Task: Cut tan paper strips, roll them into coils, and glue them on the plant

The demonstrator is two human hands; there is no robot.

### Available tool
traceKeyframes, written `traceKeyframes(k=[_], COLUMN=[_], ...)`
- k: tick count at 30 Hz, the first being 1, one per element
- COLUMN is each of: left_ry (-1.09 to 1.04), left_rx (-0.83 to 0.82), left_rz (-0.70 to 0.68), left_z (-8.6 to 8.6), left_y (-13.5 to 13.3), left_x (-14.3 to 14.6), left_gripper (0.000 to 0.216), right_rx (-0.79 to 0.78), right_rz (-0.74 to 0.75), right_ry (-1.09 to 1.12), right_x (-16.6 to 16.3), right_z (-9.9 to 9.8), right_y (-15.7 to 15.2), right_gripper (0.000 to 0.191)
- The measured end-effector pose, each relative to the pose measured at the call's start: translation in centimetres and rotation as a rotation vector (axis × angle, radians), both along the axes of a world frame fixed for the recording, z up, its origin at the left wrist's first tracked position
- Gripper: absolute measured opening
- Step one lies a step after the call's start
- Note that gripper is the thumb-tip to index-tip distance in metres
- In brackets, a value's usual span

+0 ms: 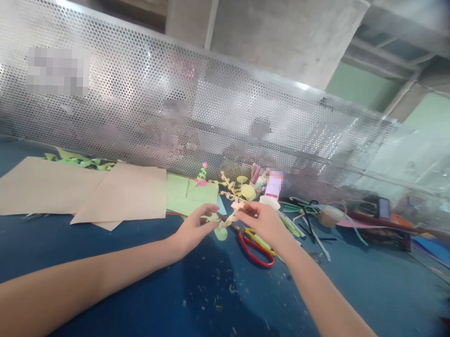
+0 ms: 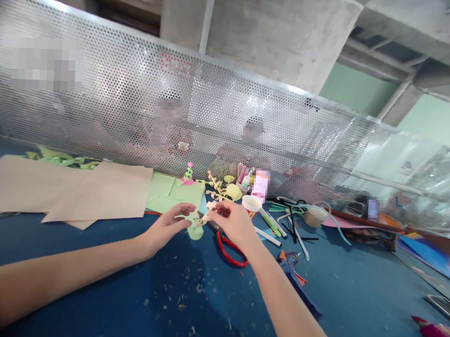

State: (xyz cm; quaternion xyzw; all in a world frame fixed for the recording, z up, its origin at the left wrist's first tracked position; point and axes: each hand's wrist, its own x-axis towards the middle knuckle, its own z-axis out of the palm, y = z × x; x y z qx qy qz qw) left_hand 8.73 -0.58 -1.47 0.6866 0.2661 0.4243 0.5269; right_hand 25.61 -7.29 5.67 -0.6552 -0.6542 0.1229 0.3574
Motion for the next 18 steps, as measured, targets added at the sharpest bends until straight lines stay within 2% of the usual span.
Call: traceKeyframes(k=[3, 6, 13, 18], left_ry=[-0.066, -0.120, -0.038, -0.086], left_rx=[-0.260, -0.402, -0.350, -0.385], left_rz=[-0.096, -0.215, -0.266, -0.306], left_z=[-0.2, -0.1, -0.7, -0.7], left_y=[0.2, 0.1, -0.2, -0.4], left_x=[0.2, 0.3, 0.4, 0.3], left_gripper=[0.028, 0.027, 0.035, 0.035], right_rx=[-0.072, -0.111, -0.111, -0.110], right_rz=[0.005, 0.057, 0.128, 0.183], right_ry=[0.058, 0.185, 0.317, 0.430], right_x=[0.5, 0.7, 1.0, 1.3], right_z=[0.5, 0.5, 0.1, -0.4], right_y=[-0.2, -0.3, 0.0, 0.3], right_gripper=[0.019, 0.021, 0.022, 0.023])
